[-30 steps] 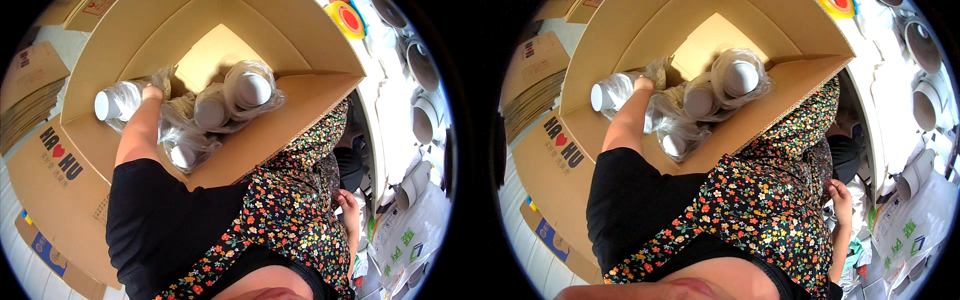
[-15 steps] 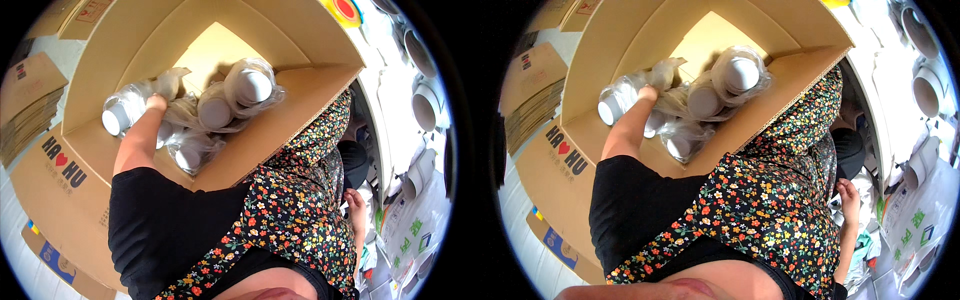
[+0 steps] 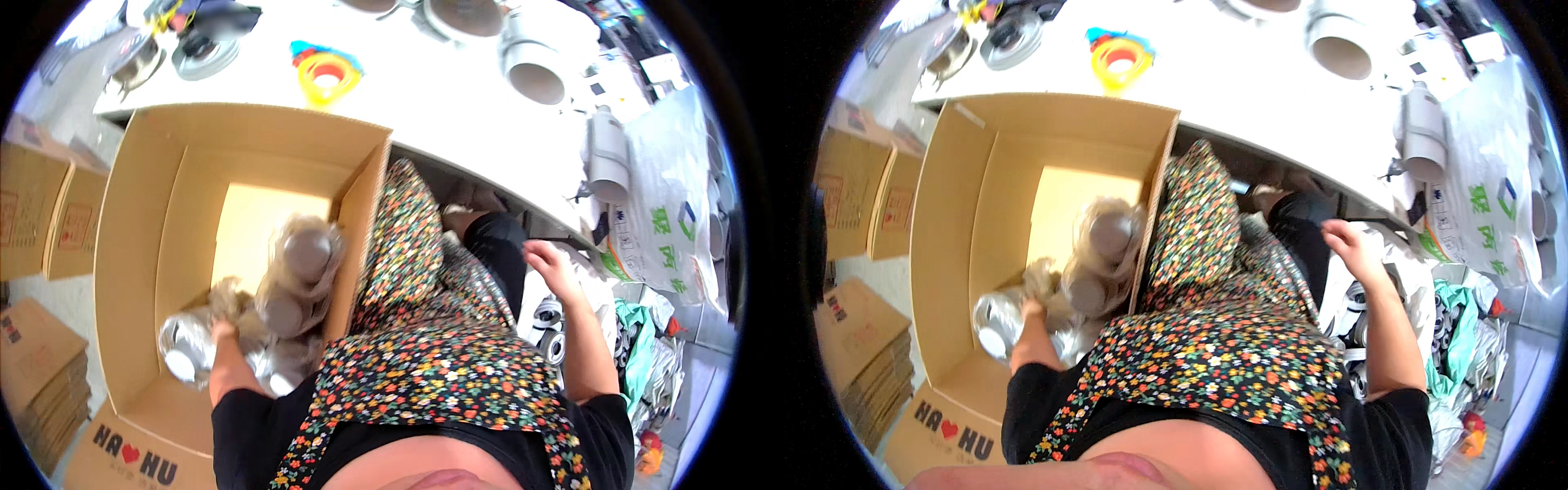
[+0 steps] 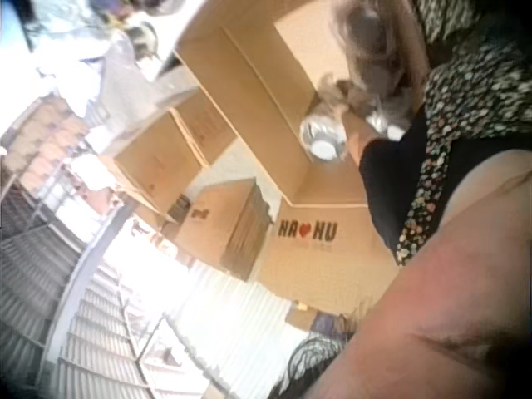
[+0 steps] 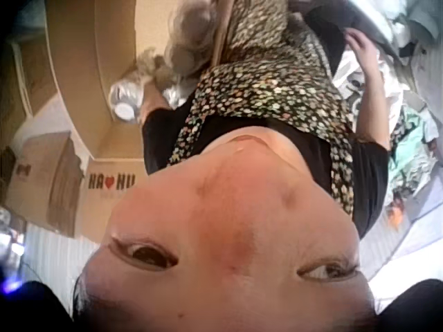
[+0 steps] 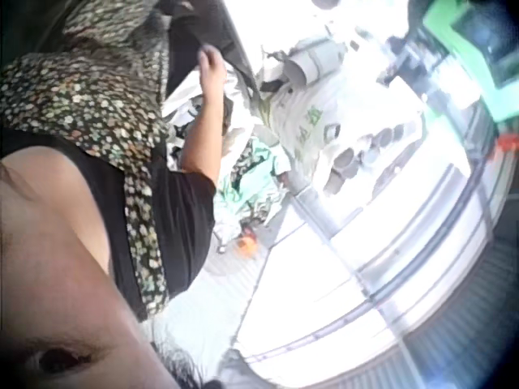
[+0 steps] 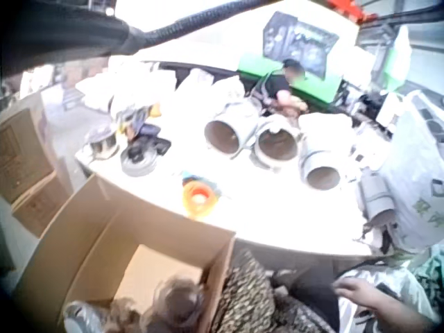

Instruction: The person assembles and packs cylindrical kitchenware into a cardboard box. They pick up a gray container, attach a lid, wrap it in a plastic bag, and place it into a box marked 'FRAGILE'. This process is repeated for multiple units.

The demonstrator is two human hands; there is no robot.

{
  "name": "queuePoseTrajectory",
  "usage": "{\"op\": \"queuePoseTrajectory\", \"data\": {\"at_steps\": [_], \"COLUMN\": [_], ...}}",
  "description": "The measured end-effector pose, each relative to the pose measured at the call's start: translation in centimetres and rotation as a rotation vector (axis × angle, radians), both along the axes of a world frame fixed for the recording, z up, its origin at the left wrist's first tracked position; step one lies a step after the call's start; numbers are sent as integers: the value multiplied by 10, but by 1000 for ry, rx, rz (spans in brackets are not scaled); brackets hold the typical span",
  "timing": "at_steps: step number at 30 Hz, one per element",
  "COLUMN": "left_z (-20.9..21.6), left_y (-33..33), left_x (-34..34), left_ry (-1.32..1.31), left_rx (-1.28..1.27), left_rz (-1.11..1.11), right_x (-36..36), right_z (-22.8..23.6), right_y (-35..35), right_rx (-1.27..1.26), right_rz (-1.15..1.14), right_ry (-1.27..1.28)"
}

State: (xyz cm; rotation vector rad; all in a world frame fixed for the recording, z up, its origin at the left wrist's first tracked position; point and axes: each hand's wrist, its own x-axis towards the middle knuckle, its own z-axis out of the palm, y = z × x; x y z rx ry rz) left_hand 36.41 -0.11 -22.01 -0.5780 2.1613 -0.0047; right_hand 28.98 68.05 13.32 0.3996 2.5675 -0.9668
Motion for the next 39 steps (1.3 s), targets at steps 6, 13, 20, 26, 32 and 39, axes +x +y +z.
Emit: {"op": "queuePoseTrajectory", "data": {"at_steps": [6, 13, 20, 26, 32, 39], "left_z": [62, 207, 367, 459, 409, 355], "left_y": [36, 81, 216, 343, 410, 386], "left_x": [19, -36, -178, -189, -179, -176], "left_ry": [354, 855, 1252, 1363, 622, 384], "left_rx": [46, 278, 747, 1292, 1509, 1494], "left_rz": [70, -117, -459, -795, -632, -15], "right_x": [-157, -355, -254, -20, 40, 16], "right_z": [36, 28, 90, 141, 162, 307], "right_y": [-8, 29, 42, 49, 34, 158], "right_rx": [-626, -1400, -853, -673, -99, 689], "right_rz": [-392, -921, -598, -373, 637, -364], "right_ry": [366, 570, 749, 778, 569, 1342]}}
